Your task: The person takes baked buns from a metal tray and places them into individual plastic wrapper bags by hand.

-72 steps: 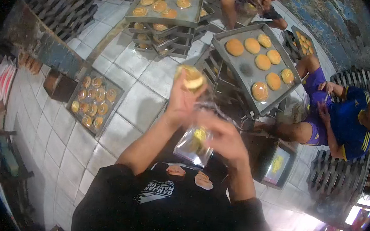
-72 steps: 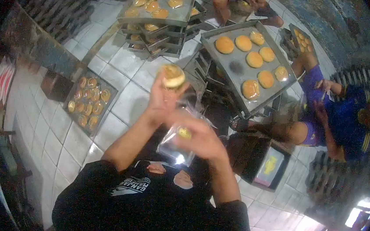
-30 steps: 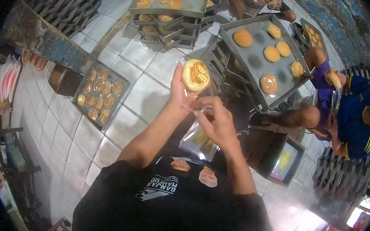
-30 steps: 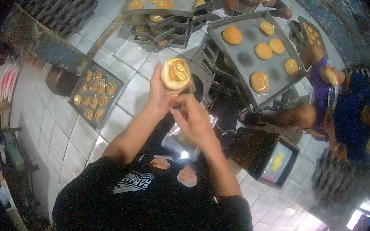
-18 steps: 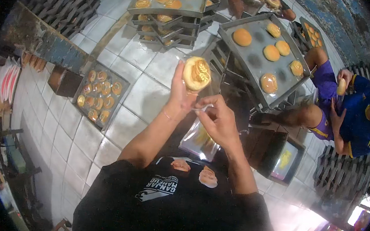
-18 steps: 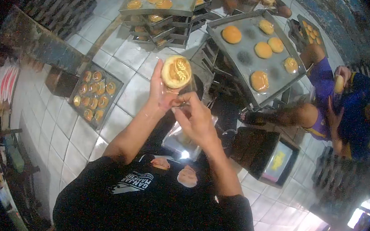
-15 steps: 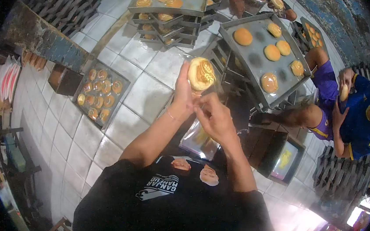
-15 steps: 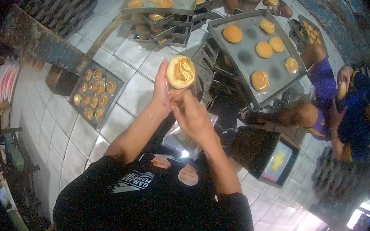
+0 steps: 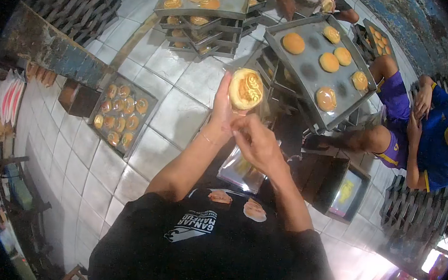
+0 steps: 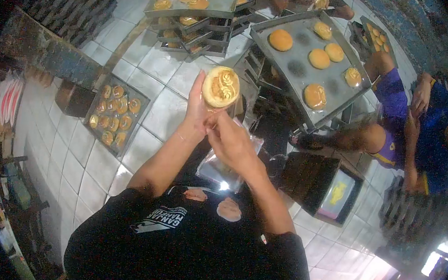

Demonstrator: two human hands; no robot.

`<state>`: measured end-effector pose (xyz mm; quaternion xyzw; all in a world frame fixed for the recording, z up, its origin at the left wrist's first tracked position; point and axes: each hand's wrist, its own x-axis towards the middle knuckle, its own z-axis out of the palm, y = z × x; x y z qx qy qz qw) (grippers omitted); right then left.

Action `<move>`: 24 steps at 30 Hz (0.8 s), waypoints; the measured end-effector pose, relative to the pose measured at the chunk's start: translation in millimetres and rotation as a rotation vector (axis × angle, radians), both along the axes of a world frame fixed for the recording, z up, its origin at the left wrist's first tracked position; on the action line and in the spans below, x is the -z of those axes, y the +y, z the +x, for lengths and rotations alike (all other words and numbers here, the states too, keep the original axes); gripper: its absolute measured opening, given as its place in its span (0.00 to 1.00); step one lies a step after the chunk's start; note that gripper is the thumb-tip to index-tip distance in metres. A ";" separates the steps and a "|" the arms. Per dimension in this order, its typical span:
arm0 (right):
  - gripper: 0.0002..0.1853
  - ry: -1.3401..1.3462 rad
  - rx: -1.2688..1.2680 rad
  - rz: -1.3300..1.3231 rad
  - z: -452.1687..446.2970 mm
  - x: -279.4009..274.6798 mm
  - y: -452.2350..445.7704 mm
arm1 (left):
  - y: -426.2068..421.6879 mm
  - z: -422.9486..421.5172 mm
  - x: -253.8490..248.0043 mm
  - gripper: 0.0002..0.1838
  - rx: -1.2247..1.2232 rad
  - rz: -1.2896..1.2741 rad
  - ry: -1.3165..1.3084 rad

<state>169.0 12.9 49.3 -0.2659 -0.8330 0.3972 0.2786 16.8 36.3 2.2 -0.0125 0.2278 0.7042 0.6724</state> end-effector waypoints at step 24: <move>0.09 0.031 0.422 -0.125 18.3 11.9 44.4 | -19.9 -25.6 11.1 0.16 -0.015 0.172 1.390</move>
